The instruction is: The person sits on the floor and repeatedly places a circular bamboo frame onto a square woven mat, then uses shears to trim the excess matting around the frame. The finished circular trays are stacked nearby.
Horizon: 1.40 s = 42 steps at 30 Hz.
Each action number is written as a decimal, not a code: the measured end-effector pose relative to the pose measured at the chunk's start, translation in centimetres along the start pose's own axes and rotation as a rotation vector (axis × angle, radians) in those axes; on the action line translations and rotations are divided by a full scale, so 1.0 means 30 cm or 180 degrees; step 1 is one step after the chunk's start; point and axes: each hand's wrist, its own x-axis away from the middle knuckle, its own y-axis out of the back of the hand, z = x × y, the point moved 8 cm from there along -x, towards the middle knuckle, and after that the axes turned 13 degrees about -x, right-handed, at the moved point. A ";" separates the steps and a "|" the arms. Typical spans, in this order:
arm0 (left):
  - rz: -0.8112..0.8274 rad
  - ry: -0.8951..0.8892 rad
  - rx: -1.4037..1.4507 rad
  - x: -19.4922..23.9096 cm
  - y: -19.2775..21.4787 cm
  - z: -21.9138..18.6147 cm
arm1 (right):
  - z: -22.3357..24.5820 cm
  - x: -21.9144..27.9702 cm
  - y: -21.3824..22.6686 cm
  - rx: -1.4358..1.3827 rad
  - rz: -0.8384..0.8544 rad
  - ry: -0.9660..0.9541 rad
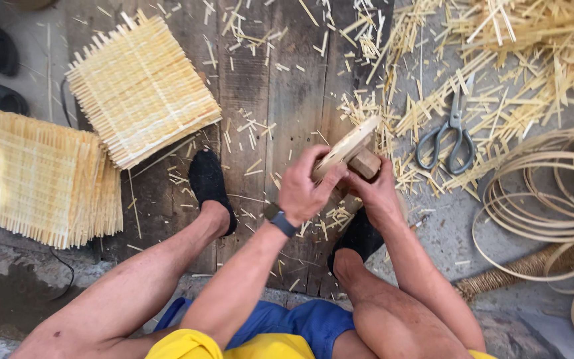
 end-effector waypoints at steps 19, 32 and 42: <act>0.0057 0.0486 0.0057 -0.242 -0.084 0.328 | -0.098 -0.049 0.088 -0.1385 0.0565 0.0124; 0.1488 0.2499 0.0408 -0.365 -0.027 0.838 | -0.083 0.021 0.528 -0.1981 0.0052 0.0662; 0.1785 0.1610 0.1047 -0.275 -0.497 0.414 | -0.139 0.011 0.335 -0.2047 0.0484 0.0194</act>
